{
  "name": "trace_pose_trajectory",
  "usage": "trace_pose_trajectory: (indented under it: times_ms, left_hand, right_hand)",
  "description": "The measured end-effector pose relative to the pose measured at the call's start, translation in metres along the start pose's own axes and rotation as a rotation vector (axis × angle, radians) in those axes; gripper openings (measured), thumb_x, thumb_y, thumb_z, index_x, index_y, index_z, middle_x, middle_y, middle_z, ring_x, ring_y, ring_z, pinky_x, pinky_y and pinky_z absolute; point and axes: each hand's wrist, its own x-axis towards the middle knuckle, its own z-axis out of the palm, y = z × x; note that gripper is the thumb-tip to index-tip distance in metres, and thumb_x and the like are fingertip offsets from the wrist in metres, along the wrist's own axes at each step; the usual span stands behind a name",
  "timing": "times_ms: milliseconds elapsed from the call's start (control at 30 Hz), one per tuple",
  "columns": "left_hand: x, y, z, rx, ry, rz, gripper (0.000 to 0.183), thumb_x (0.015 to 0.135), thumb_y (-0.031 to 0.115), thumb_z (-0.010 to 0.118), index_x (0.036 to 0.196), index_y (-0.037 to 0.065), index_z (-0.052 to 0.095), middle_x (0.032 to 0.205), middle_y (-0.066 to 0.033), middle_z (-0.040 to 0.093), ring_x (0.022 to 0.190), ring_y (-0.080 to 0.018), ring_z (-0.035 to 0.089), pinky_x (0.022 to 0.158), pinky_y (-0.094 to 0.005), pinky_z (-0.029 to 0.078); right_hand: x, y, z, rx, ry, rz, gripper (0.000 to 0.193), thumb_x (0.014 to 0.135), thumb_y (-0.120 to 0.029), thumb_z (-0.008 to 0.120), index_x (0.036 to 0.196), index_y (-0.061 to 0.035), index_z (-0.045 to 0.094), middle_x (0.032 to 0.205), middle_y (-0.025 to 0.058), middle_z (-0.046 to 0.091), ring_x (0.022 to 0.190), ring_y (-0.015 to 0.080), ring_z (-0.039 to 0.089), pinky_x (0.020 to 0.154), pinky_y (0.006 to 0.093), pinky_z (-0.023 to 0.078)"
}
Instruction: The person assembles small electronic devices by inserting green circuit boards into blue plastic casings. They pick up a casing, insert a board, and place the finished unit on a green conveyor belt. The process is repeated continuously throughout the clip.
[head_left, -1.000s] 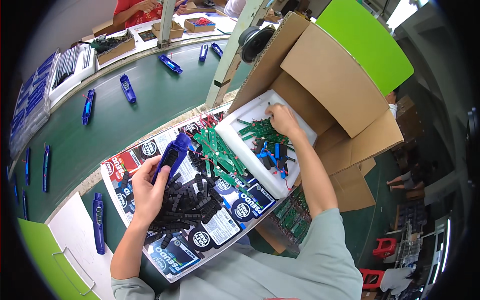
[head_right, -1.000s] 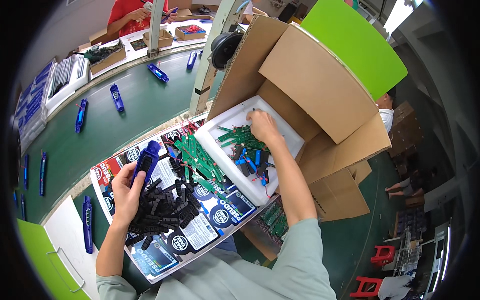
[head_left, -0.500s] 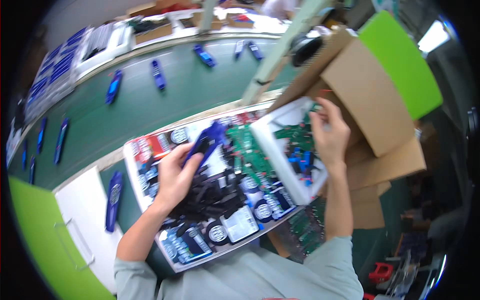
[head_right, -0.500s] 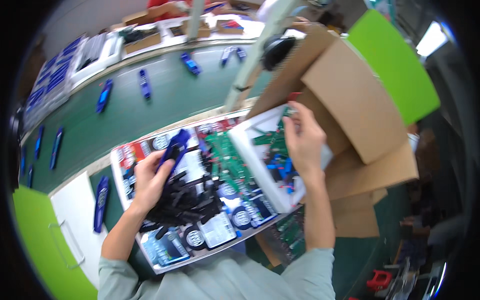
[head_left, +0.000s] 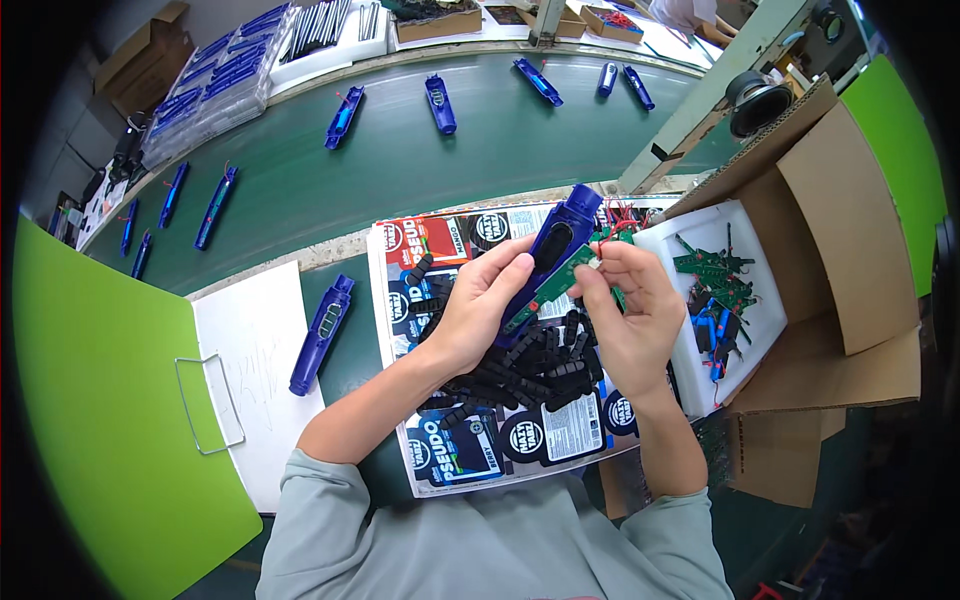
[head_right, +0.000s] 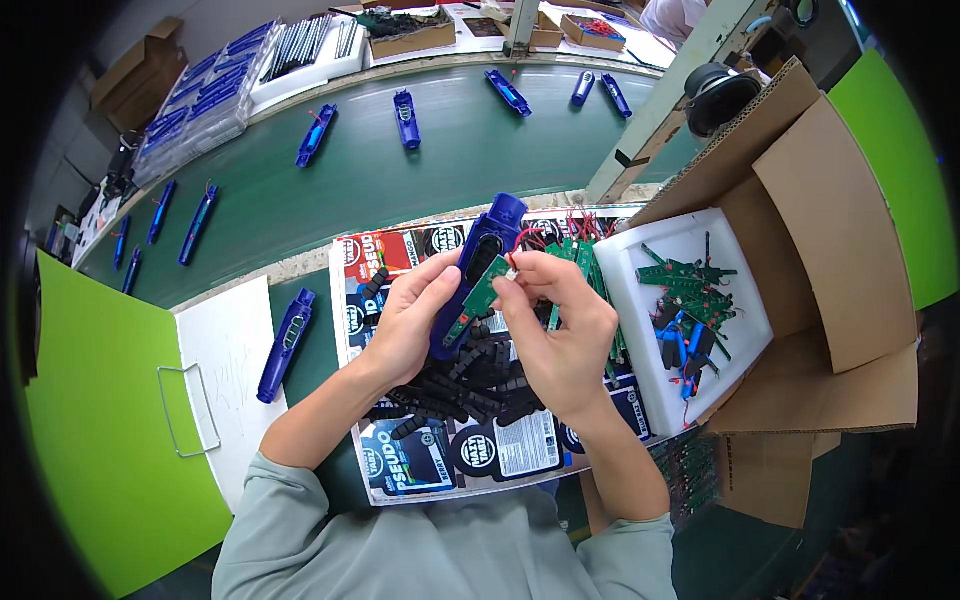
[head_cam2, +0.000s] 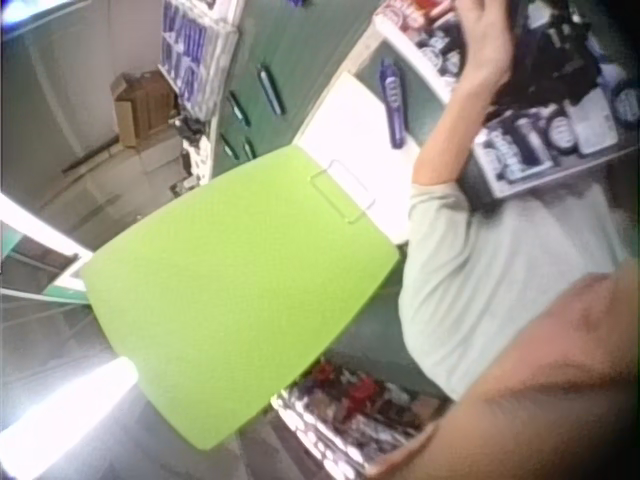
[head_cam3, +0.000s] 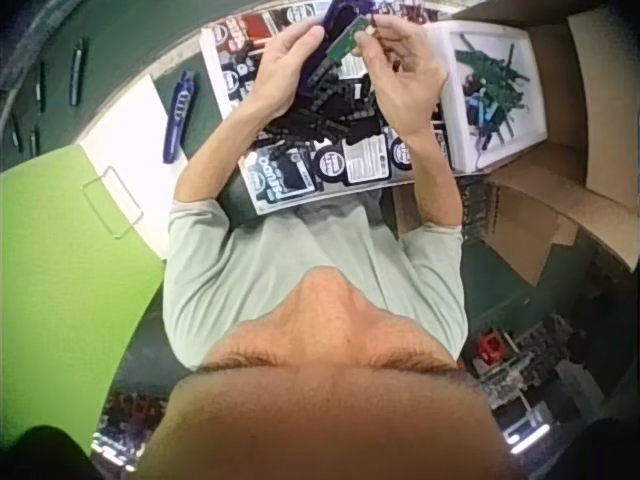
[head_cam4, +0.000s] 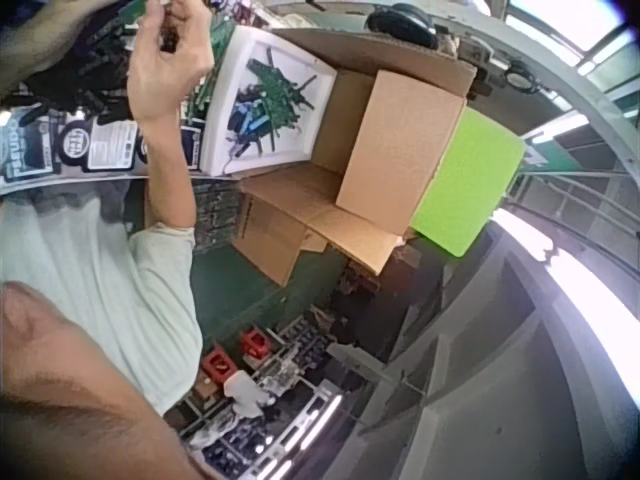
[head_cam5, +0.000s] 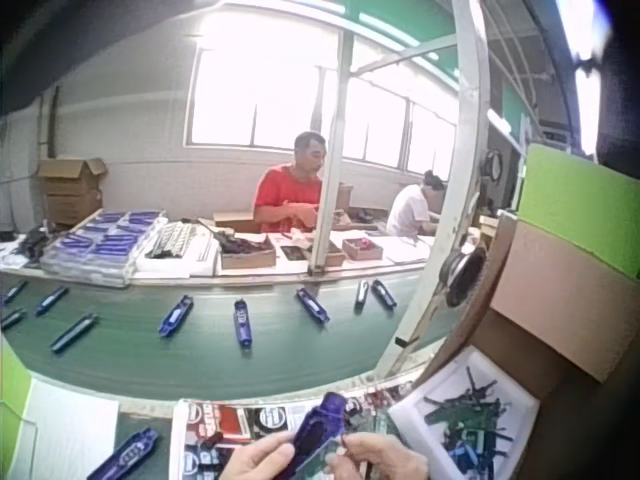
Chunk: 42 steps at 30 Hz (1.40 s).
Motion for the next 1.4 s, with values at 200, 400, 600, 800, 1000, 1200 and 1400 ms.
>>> trace_pose_trajectory:
  times_ms: [200,400,600,800,1000,1200,1400]
  left_hand:
    - [0.001,-0.002,-0.002,-0.006,-0.007,0.011,0.041,0.107,0.024,0.051,0.138,-0.002,0.056,0.121,-0.0055,0.065,0.108,-0.009,0.059,0.095,-0.0249,0.047]
    - [0.001,-0.006,-0.003,-0.019,-0.042,0.015,0.04,0.107,0.024,0.051,0.14,0.001,0.055,0.117,-0.0056,0.067,0.102,-0.0094,0.063,0.085,-0.0268,0.053]
    - [-0.003,-0.01,-0.004,0.026,-0.065,-0.015,0.04,0.106,0.024,0.051,0.14,0.002,0.054,0.111,-0.0058,0.067,0.092,-0.0104,0.065,0.077,-0.0286,0.057]
    - [-0.008,-0.008,0.008,0.21,-0.108,0.132,0.043,0.101,0.005,0.056,0.143,-0.002,0.048,0.121,-0.005,0.06,0.106,-0.0091,0.059,0.075,-0.0251,0.055]
    - [-0.009,-0.007,0.01,0.228,-0.028,0.076,0.043,0.102,0.002,0.052,0.145,-0.003,0.046,0.113,-0.0052,0.064,0.092,-0.0071,0.061,0.074,-0.0254,0.055]
    - [0.005,0.015,-0.012,0.369,0.047,0.098,0.04,0.101,0.005,0.054,0.141,-0.004,0.051,0.107,-0.0059,0.065,0.084,-0.0088,0.061,0.073,-0.0249,0.055]
    - [0.065,0.07,-0.188,0.736,0.55,0.223,0.042,0.096,0.006,0.058,0.137,-0.004,0.056,0.094,-0.0068,0.068,0.074,-0.0109,0.063,0.063,-0.0256,0.05]
  right_hand:
    - [0.001,0.003,0.002,-0.016,-0.065,-0.005,0.024,0.091,0.007,0.067,0.115,0.0055,0.062,0.094,0.0106,0.069,0.08,0.0141,0.069,0.069,0.0236,0.055]
    - [0.005,0.006,-0.002,-0.027,-0.088,-0.001,0.024,0.089,0.003,0.071,0.113,0.0025,0.069,0.085,0.0112,0.072,0.075,0.0141,0.07,0.068,0.0262,0.054]
    - [0.008,0.002,0.001,-0.449,0.012,-0.271,0.027,0.082,0.0,0.077,0.108,-0.0026,0.069,0.097,0.0092,0.057,0.08,0.0178,0.057,0.072,0.0306,0.048]
    - [0.001,0.017,0.012,-0.428,0.164,-0.282,0.04,0.077,0.001,0.078,0.112,-0.004,0.06,0.099,0.0079,0.049,0.074,0.016,0.048,0.068,0.0307,0.044]
    - [0.004,0.021,0.018,-0.183,0.198,-0.023,0.055,0.077,-0.002,0.079,0.124,-0.0046,0.051,0.095,0.0036,0.048,0.075,0.0116,0.048,0.065,0.0271,0.04]
    - [0.0,0.029,0.013,-0.039,0.099,0.061,0.06,0.082,-0.004,0.079,0.134,-0.0034,0.05,0.096,0.0017,0.052,0.078,0.0082,0.05,0.066,0.0236,0.041]
    - [-0.017,0.043,-0.008,-0.318,-0.12,-0.018,0.03,0.082,-0.004,0.074,0.11,0.0001,0.064,0.087,0.0095,0.059,0.07,0.0196,0.057,0.067,0.0337,0.046]
